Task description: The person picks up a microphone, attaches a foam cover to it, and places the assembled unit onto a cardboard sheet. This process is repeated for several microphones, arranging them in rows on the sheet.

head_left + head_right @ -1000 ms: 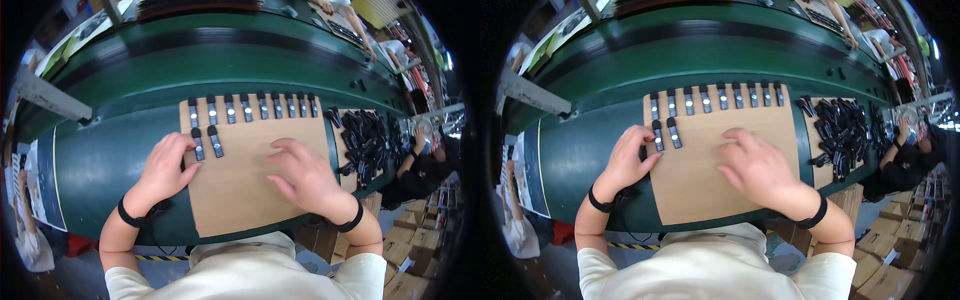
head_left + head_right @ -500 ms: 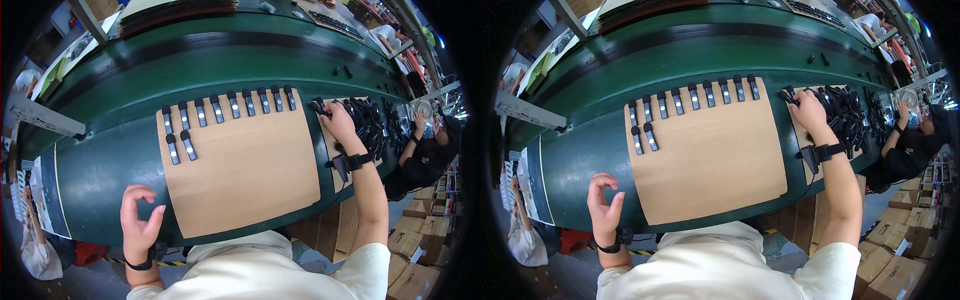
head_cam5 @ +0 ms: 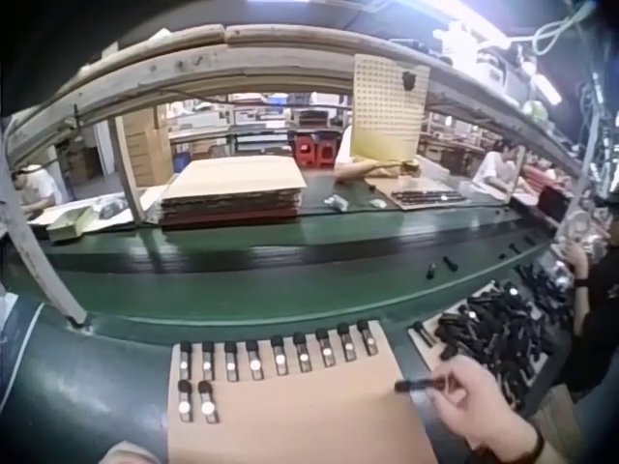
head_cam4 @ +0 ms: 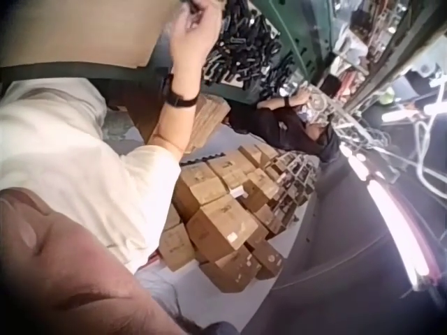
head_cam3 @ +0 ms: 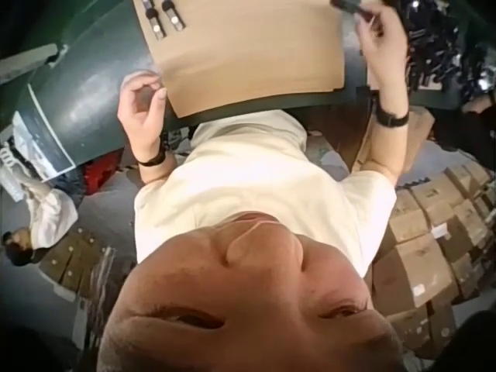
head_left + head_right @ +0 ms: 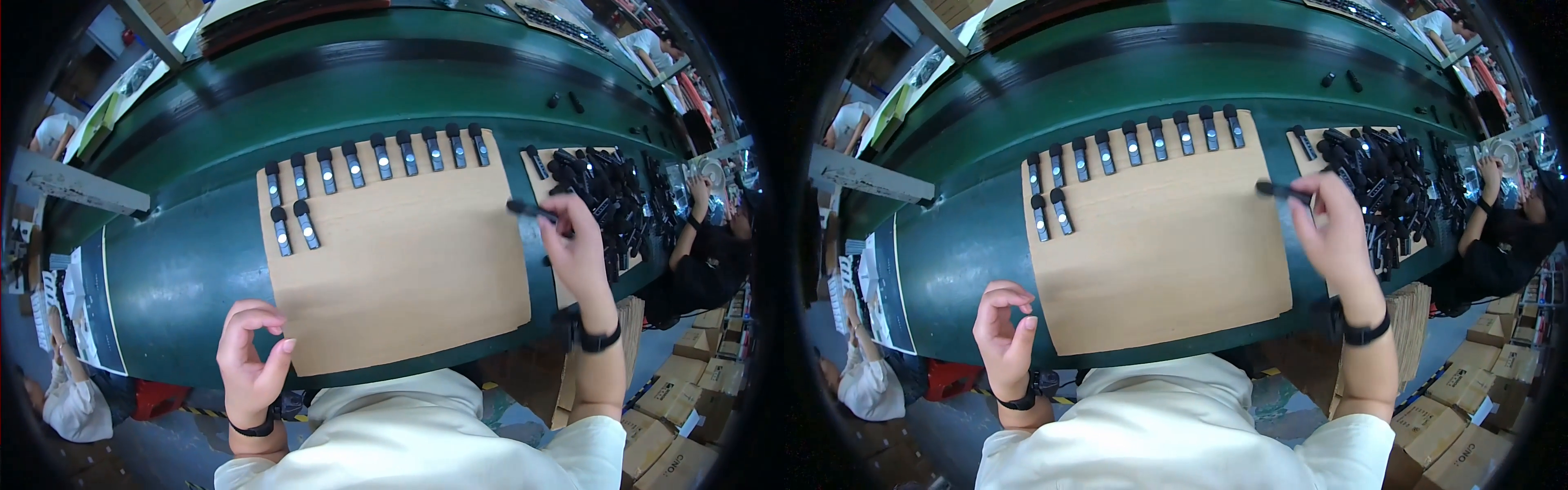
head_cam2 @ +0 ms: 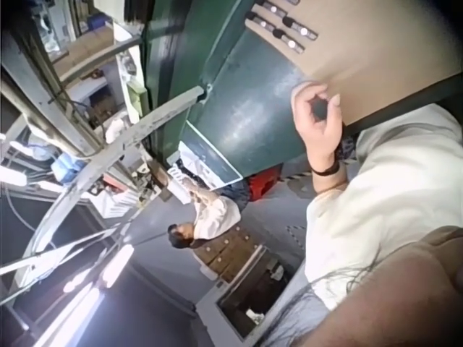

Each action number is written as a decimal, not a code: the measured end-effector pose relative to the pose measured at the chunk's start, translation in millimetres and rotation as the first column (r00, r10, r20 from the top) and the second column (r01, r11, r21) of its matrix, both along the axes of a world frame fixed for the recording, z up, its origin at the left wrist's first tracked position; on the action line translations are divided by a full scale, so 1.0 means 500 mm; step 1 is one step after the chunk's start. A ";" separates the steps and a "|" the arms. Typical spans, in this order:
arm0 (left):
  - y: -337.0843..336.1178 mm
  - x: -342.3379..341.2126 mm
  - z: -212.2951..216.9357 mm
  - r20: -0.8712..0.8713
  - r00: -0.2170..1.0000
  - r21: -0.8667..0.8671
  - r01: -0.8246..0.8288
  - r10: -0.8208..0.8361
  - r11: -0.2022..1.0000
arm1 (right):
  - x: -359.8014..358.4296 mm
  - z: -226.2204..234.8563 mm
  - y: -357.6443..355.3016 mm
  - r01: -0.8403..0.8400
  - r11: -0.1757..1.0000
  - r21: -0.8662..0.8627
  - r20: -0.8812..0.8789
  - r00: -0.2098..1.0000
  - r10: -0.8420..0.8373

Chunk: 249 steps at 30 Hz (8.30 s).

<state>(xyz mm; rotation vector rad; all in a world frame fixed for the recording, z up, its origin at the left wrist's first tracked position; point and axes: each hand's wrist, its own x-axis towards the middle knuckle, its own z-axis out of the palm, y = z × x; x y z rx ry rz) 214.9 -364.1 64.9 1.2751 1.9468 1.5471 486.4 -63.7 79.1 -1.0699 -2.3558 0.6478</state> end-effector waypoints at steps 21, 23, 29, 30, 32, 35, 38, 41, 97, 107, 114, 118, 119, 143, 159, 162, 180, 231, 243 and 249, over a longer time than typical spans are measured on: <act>0.038 0.057 0.022 -0.179 0.957 0.183 0.258 -0.226 0.949 | -0.161 -0.011 -0.266 -0.698 0.622 -0.356 -0.594 0.682 0.426; 0.038 0.056 0.020 -0.186 0.954 0.185 0.271 -0.237 0.945 | -0.162 -0.015 -0.266 -0.706 0.580 -0.405 -0.582 0.689 0.432; 0.034 0.051 0.017 -0.115 0.958 0.183 0.280 -0.263 0.942 | -0.170 -0.019 -0.271 -0.715 0.692 -0.099 -0.527 0.627 0.573; 0.034 0.050 0.021 -0.093 0.958 0.167 0.284 -0.271 0.944 | -0.171 -0.020 -0.272 -0.711 0.702 -0.034 -0.514 0.615 0.598; 0.036 0.049 0.025 -0.048 0.956 0.133 0.292 -0.288 0.947 | -0.173 -0.021 -0.270 -0.712 0.702 -0.015 -0.500 0.613 0.611; 0.038 0.049 0.017 -0.052 0.958 0.155 0.286 -0.282 0.945 | -0.176 -0.021 -0.270 -0.710 0.704 0.024 -0.472 0.613 0.634; 0.040 0.048 0.011 -0.083 0.958 0.180 0.285 -0.274 0.942 | -0.182 -0.016 -0.283 -0.658 0.750 -0.070 -0.539 0.657 0.527; 0.041 0.046 0.009 -0.139 0.954 0.208 0.289 -0.264 0.934 | -0.184 -0.015 -0.275 -0.673 0.739 -0.023 -0.522 0.639 0.565; 0.044 0.051 0.014 -0.185 0.958 0.224 0.257 -0.218 0.940 | -0.190 -0.007 -0.277 -0.708 0.389 -0.589 -0.640 0.703 0.311; 0.046 0.053 0.012 -0.107 0.960 0.297 0.278 -0.258 0.914 | -0.180 0.006 -0.273 -0.716 0.340 -0.609 -0.656 0.696 0.291; 0.044 0.051 0.002 0.032 0.953 0.293 0.279 -0.301 0.915 | -0.162 0.032 -0.242 -0.620 0.032 -0.784 -0.598 0.768 0.228; 0.044 0.033 -0.009 0.114 0.935 0.329 0.285 -0.337 0.901 | -0.167 0.035 -0.251 -0.643 -0.021 -0.766 -0.641 0.760 0.105; 0.044 0.028 -0.009 0.113 0.927 0.346 0.301 -0.358 0.889 | -0.168 0.036 -0.252 -0.645 -0.020 -0.764 -0.643 0.757 0.113; 0.012 -0.168 -0.115 0.293 0.954 -0.092 0.102 -0.071 0.991 | -0.330 -0.049 -0.194 -0.677 0.701 0.224 0.390 0.721 0.573; 0.008 -0.175 -0.111 0.366 0.919 -0.068 0.181 -0.144 0.981 | -0.333 -0.009 -0.159 -0.572 0.776 0.264 0.262 0.817 0.513; 0.002 -0.190 -0.088 0.313 0.941 -0.074 0.162 -0.131 0.984 | -0.287 0.036 -0.130 -0.575 0.784 0.235 0.291 0.811 0.508; 0.399 -0.247 0.160 -0.314 0.795 -0.475 0.342 -0.519 0.811 | -0.303 0.019 0.366 -0.682 0.642 0.350 0.653 0.669 0.355; 0.072 0.076 0.025 -0.291 0.913 0.154 0.341 -0.287 0.927 | -0.130 -0.027 -0.251 -0.644 0.635 -0.426 -0.615 0.721 0.318; 0.066 0.074 0.006 -0.044 0.950 0.122 0.311 -0.308 0.943 | -0.144 -0.037 -0.271 -0.586 0.804 -0.096 -0.584 0.687 0.431; 0.075 0.070 0.003 -0.036 0.954 0.138 0.300 -0.298 0.944 | -0.142 -0.035 -0.263 -0.599 0.788 -0.143 -0.518 0.723 0.456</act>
